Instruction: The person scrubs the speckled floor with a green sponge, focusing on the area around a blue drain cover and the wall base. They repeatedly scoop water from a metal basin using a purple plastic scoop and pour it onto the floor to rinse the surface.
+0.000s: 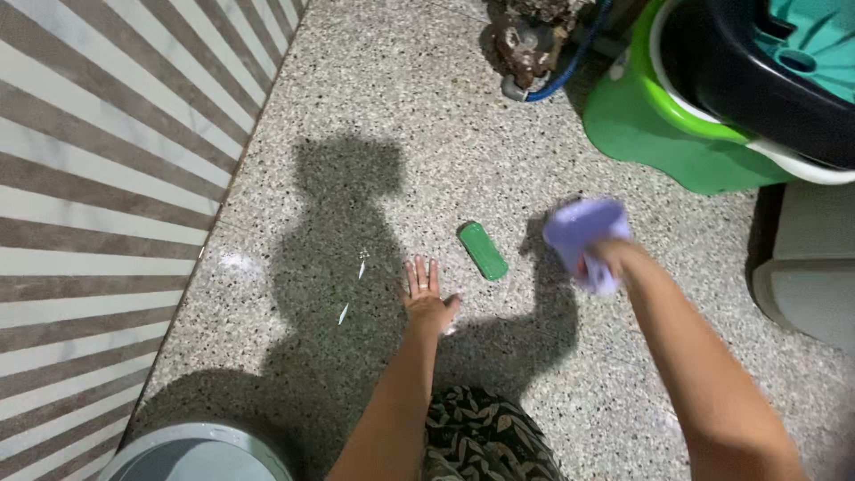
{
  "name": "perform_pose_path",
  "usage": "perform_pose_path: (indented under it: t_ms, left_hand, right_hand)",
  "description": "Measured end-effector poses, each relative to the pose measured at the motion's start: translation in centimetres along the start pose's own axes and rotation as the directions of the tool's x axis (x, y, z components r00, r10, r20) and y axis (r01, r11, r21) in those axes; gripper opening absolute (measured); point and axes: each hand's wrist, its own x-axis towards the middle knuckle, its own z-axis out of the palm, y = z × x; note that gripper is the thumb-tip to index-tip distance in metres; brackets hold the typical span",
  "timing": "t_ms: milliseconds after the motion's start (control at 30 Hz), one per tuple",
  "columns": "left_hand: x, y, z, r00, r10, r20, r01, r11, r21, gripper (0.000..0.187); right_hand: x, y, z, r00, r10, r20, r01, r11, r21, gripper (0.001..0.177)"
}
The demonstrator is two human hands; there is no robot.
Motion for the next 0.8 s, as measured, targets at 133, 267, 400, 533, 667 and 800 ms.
perform_pose_path:
  t_ms: [133,267,400,533,667,800]
  left_hand:
    - [0.9,0.0,0.7,0.997,-0.015,0.071,0.014,1.0,0.022,0.111]
    - [1.4,-0.1,1.2,0.998,-0.028,0.056,0.025,0.998,0.057,0.113]
    - [1.6,0.3,0.7,0.992,-0.047,0.117,0.038,0.996,0.078,0.112]
    - [1.1,0.2,0.2,0.991,-0.027,0.127,0.017,0.997,0.081,0.11]
    - [1.1,-0.3,0.5,0.995,0.009,0.104,-0.012,1.0,0.027,0.109]
    - [1.6,-1.4,0.9,0.996,0.075,0.049,-0.076,0.997,0.024,0.109]
  right_hand:
    - [7.4,-10.3,3.1,0.993,-0.108,-0.042,0.102,0.987,-0.125,0.027]
    - [9.3,-15.4,2.5,0.986,-0.159,-0.047,0.149,0.974,-0.168,0.031]
    - [7.4,-16.0,-0.1,0.984,-0.178,0.027,0.18,0.979,-0.092,0.036]
    - [4.5,-13.2,-3.4,0.992,-0.091,0.092,0.065,0.964,0.256,0.039]
    - [2.1,-10.9,-4.4,0.995,-0.044,-0.088,0.06,0.98,0.188,0.035]
    - [3.6,-12.7,-0.2,0.956,-0.13,-0.264,0.051,0.957,-0.286,0.021]
